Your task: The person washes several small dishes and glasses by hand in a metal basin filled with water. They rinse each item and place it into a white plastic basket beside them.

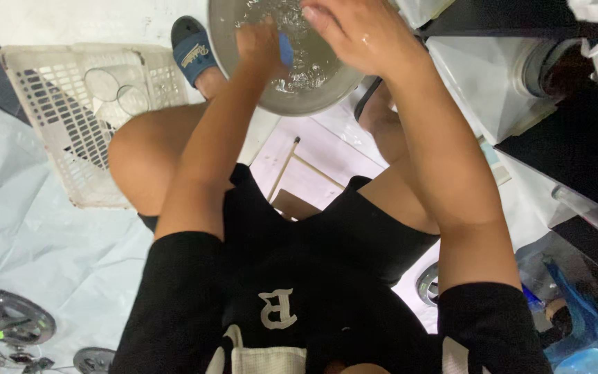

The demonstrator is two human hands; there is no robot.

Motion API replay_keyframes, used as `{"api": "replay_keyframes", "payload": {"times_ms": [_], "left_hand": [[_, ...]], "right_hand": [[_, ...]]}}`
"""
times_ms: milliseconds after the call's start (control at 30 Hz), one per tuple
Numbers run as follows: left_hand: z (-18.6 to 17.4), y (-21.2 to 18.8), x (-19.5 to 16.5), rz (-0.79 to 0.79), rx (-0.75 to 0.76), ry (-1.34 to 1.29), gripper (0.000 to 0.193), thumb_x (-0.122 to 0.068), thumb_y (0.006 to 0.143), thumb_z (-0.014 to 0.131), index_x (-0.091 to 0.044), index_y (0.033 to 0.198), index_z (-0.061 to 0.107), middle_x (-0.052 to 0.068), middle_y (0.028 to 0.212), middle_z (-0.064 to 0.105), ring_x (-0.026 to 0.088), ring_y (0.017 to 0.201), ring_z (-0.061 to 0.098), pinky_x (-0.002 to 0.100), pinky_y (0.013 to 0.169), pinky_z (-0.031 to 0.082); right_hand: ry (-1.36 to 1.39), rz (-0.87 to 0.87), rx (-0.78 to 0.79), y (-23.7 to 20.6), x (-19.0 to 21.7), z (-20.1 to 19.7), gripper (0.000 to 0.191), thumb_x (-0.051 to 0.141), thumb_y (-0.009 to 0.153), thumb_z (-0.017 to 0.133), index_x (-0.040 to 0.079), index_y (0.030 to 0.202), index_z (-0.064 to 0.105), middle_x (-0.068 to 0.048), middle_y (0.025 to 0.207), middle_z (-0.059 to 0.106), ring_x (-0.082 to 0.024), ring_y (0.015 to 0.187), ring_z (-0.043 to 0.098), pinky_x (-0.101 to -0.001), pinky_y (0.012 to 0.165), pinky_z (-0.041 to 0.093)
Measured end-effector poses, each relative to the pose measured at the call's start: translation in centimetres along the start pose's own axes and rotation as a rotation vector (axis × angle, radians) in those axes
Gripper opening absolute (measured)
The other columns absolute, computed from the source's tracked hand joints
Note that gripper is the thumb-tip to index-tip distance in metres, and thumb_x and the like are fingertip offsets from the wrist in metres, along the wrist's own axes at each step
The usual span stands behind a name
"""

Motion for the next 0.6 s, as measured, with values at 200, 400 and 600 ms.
{"api": "replay_keyframes", "payload": {"times_ms": [200, 400, 600], "left_hand": [[3.0, 2.4, -2.2, -0.040, 0.086, -0.131, 0.105, -0.044, 0.055, 0.097, -0.013, 0.141, 0.047, 0.014, 0.124, 0.067, 0.032, 0.117, 0.065, 0.046, 0.092, 0.055], [3.1, 2.9, -2.8, 0.094, -0.050, -0.355, 0.089, -0.021, 0.060, 0.093, -0.012, 0.136, 0.047, 0.016, 0.115, 0.070, 0.037, 0.110, 0.068, 0.047, 0.091, 0.055], [0.3, 0.9, -1.3, 0.338, -0.136, -0.870, 0.089, -0.028, 0.063, 0.099, -0.010, 0.133, 0.047, 0.019, 0.121, 0.070, 0.041, 0.115, 0.066, 0.048, 0.095, 0.052]], "right_hand": [[0.026, -0.022, 0.019, 0.1, 0.7, -0.6, 0.032, 0.030, 0.113, 0.056, 0.004, 0.128, 0.068, -0.018, 0.121, 0.071, -0.041, 0.111, 0.065, -0.0500, 0.092, 0.052], [0.011, 0.055, 0.090, 0.0, -0.2, -0.5, 0.036, 0.033, 0.111, 0.058, 0.004, 0.129, 0.067, -0.020, 0.122, 0.069, -0.041, 0.111, 0.064, -0.0503, 0.090, 0.051], [-0.002, 0.021, 0.103, 0.2, -1.5, -0.3, 0.027, 0.023, 0.111, 0.059, 0.006, 0.131, 0.066, -0.018, 0.119, 0.070, -0.040, 0.108, 0.066, -0.0501, 0.090, 0.052]]}}
Point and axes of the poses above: each hand's wrist, its own y-axis towards the middle knuckle, its own z-axis out of the palm, x = y × z, the point moved 3 cm from there along y, towards the middle knuckle
